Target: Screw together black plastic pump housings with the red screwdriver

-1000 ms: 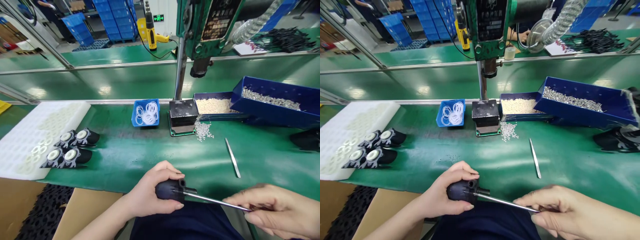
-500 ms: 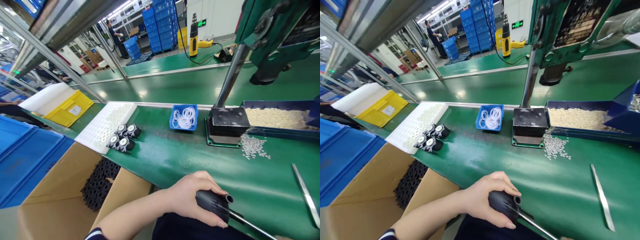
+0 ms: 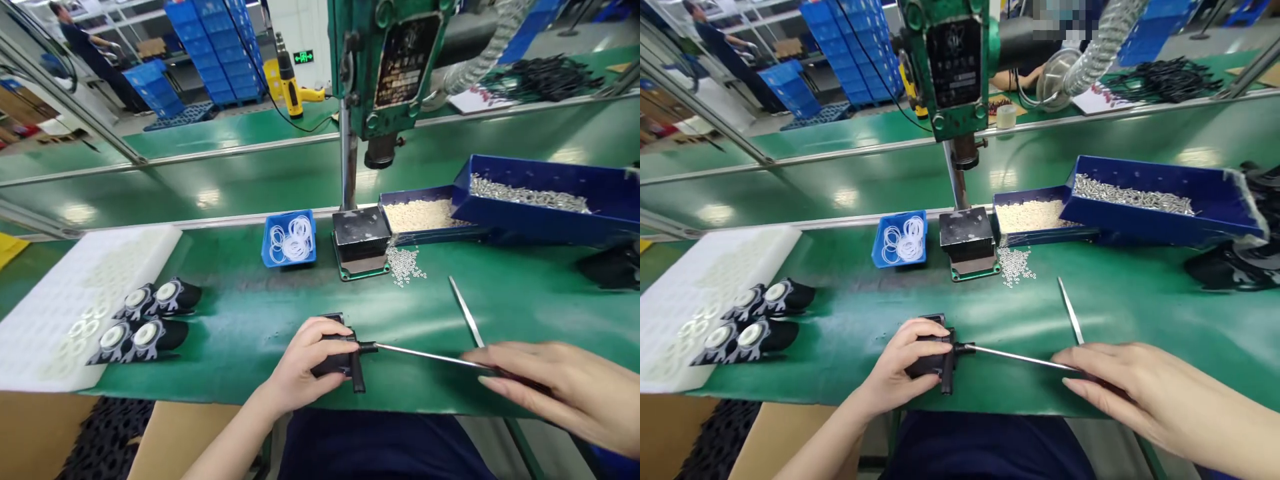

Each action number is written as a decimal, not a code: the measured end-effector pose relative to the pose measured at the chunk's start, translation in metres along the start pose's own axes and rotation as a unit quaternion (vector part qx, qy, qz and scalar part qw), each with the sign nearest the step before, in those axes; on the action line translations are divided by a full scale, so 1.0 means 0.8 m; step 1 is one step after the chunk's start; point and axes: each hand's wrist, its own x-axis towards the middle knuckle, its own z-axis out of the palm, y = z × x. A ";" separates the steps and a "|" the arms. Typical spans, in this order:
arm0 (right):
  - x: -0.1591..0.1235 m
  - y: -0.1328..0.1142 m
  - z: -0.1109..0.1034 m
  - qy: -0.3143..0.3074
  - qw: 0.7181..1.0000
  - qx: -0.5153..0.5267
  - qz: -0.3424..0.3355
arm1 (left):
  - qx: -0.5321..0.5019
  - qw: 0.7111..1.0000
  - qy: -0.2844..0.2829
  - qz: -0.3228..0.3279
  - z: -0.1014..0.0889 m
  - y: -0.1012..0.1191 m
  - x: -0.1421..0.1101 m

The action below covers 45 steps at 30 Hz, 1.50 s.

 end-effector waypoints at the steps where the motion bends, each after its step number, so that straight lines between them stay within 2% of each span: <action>1: 0.002 0.003 -0.003 -0.039 0.999 0.023 -0.010 | 0.005 1.000 -0.005 -0.015 0.002 0.001 -0.003; 3: 0.003 0.008 -0.004 -0.086 0.994 0.065 -0.023 | 0.016 0.999 -0.007 -0.042 0.004 0.002 -0.011; 10: 0.011 0.011 0.010 -0.113 0.989 0.088 -0.028 | 0.032 0.998 -0.022 -0.058 0.002 0.008 -0.028; 16: 0.024 0.009 0.012 -0.123 0.985 0.100 -0.069 | -0.004 0.995 0.027 -0.094 0.002 0.009 -0.015; 19: 0.021 0.010 0.014 -0.136 0.981 0.110 -0.082 | -0.019 0.996 0.003 -0.083 0.004 0.003 -0.006; 27: -0.003 0.008 0.012 -0.135 0.982 0.117 -0.055 | -0.035 0.996 -0.029 -0.076 0.006 0.003 0.002; 32: 0.000 0.000 0.018 -0.115 0.986 0.045 -0.116 | -0.064 0.994 -0.026 -0.087 0.010 0.003 0.002; 36: -0.002 -0.001 0.023 -0.018 0.975 -0.134 -0.175 | -0.087 0.990 -0.020 -0.108 0.015 0.003 -0.003; 38: -0.008 -0.001 0.028 0.005 0.968 -0.172 -0.181 | -0.091 0.989 -0.024 -0.117 0.016 0.003 -0.004; 41: -0.019 -0.001 0.035 -0.034 0.986 -0.094 -0.136 | -0.097 0.987 -0.033 -0.125 0.016 0.003 -0.004; 43: -0.025 0.000 0.036 -0.099 0.991 -0.001 -0.085 | -0.092 0.987 -0.037 -0.124 0.015 0.004 -0.003; 45: -0.024 0.002 0.033 -0.175 0.978 0.110 0.004 | -0.081 0.988 -0.040 -0.123 0.016 0.004 -0.002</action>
